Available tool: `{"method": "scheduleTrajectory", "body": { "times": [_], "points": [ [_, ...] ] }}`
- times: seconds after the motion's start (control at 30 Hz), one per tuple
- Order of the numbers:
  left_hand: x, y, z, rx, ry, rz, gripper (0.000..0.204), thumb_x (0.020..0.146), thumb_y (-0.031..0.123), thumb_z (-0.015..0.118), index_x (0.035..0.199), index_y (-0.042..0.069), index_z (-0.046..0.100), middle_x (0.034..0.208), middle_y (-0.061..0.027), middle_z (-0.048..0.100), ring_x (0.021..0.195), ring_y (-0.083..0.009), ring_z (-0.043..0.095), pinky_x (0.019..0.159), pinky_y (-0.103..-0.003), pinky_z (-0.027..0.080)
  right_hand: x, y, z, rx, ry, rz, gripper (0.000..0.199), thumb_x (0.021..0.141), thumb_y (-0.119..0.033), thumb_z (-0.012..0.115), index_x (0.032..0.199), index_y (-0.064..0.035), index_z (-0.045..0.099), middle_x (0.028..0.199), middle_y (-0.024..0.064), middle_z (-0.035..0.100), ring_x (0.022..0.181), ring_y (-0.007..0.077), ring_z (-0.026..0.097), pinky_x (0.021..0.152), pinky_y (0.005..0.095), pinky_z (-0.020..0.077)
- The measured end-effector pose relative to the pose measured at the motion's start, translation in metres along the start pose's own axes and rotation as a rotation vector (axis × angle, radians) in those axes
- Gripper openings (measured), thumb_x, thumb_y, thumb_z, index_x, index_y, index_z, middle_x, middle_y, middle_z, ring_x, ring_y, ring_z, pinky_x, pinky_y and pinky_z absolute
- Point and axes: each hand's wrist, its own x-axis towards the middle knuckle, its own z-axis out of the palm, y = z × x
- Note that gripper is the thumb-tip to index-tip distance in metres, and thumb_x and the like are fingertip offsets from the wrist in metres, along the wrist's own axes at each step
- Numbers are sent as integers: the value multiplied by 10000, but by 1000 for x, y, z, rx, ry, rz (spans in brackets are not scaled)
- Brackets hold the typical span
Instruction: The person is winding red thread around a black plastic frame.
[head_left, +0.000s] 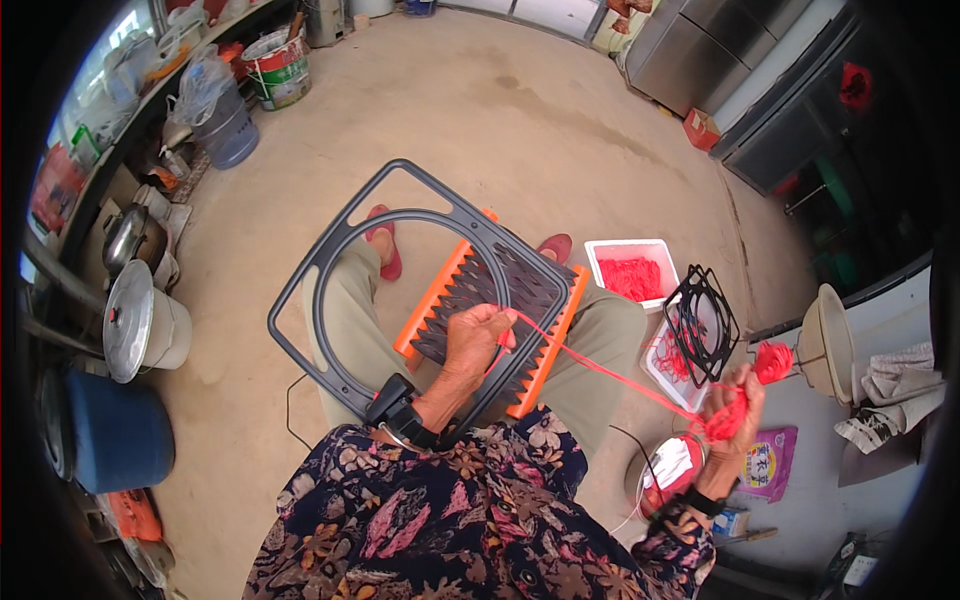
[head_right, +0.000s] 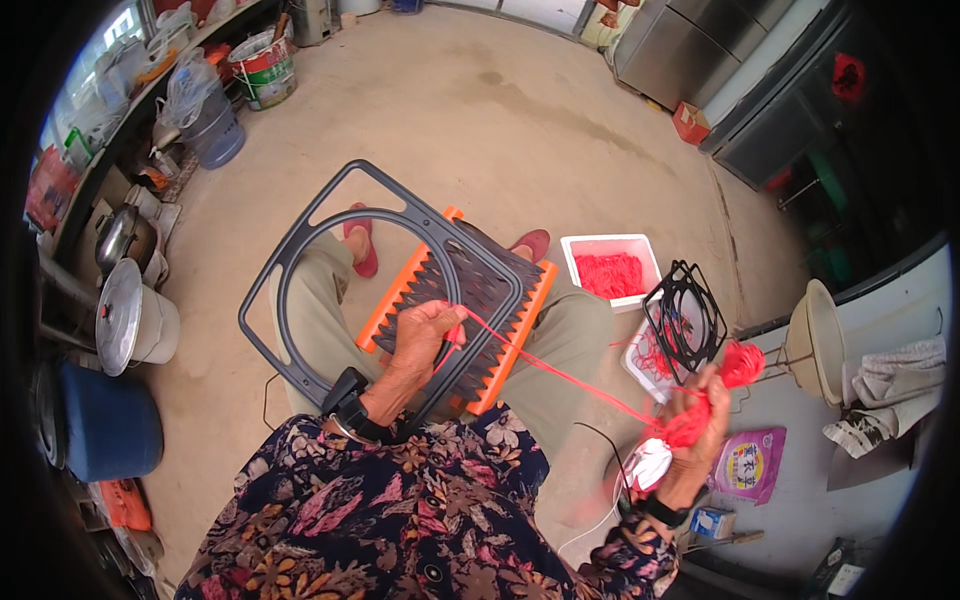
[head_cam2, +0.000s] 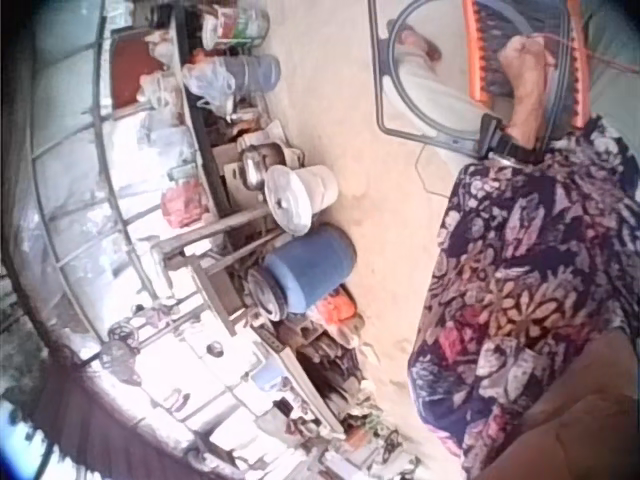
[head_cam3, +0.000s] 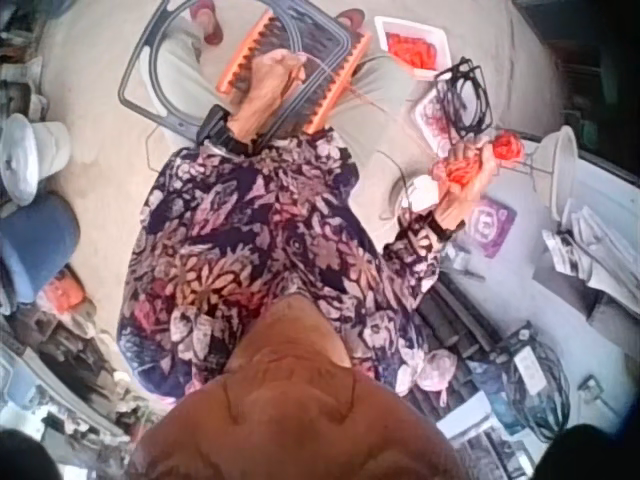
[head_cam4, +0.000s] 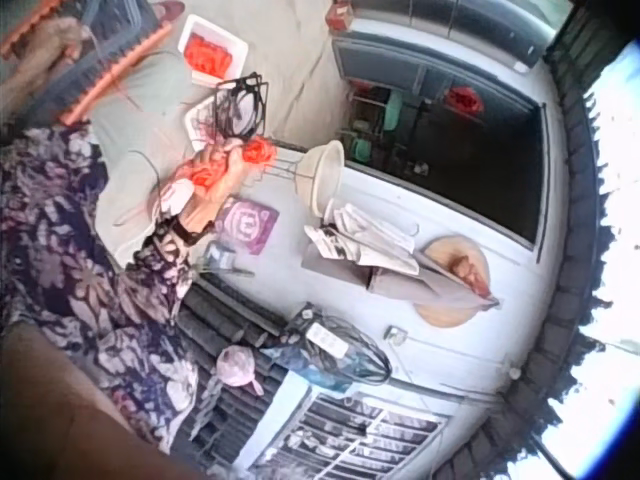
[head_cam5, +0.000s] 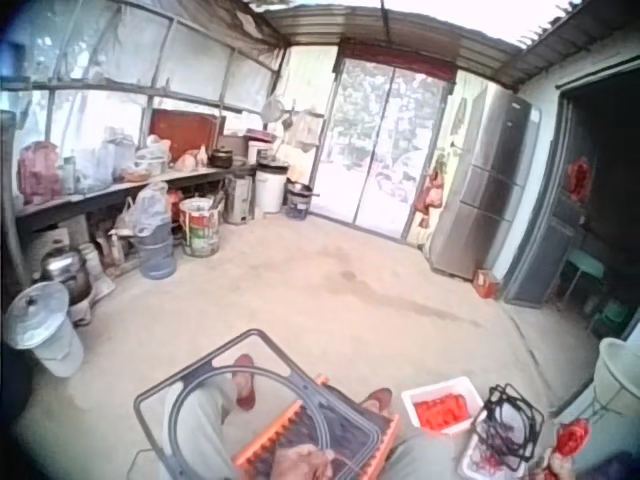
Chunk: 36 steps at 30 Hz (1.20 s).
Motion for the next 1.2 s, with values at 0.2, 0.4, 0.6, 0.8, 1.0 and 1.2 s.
{"method": "scheduleTrajectory", "body": {
  "times": [0.2,0.4,0.6,0.8,1.0,1.2],
  "points": [
    [-4,0,10,-86,-125,-3,134,861,61,613,944,-44,627,645,-58,608,532,-78,536,503,-211,436,-37,-19,-123,-482,415,-69,210,928,-269,554,835,-84,518,650,-25,470,491,68,453,418,218,360],
    [-4,3,8,-134,-221,-94,161,883,91,575,931,-57,617,664,-103,616,564,-125,571,544,-235,471,-5,13,-175,-817,714,39,253,887,-250,552,1022,-37,561,764,12,561,641,134,549,594,265,448],
    [-13,-8,18,-12,-118,-154,141,883,101,611,842,-33,630,628,-92,621,508,-110,571,470,-232,461,40,43,27,-1348,-170,-182,426,879,-213,509,1245,-4,447,908,180,635,807,269,625,755,384,478],
    [-13,-23,24,150,-111,-53,128,865,81,633,804,-31,622,606,-74,618,496,-97,564,465,-231,452,82,97,114,-2120,-659,-185,308,836,-180,551,1069,21,558,779,177,658,730,345,655,671,424,502],
    [-8,-32,20,222,-44,-23,158,836,72,641,718,-33,622,567,-39,599,469,-66,521,433,-248,415,92,156,139,-2334,-829,-293,235,741,-147,631,931,-9,631,791,174,670,778,347,662,688,421,512],
    [0,-38,10,272,34,-61,147,820,88,654,724,-22,645,552,-42,599,472,-69,529,448,-249,418,107,175,103,-1604,-814,-79,365,807,-52,505,1160,40,526,1008,226,640,933,316,639,776,406,493]
  ]
}}
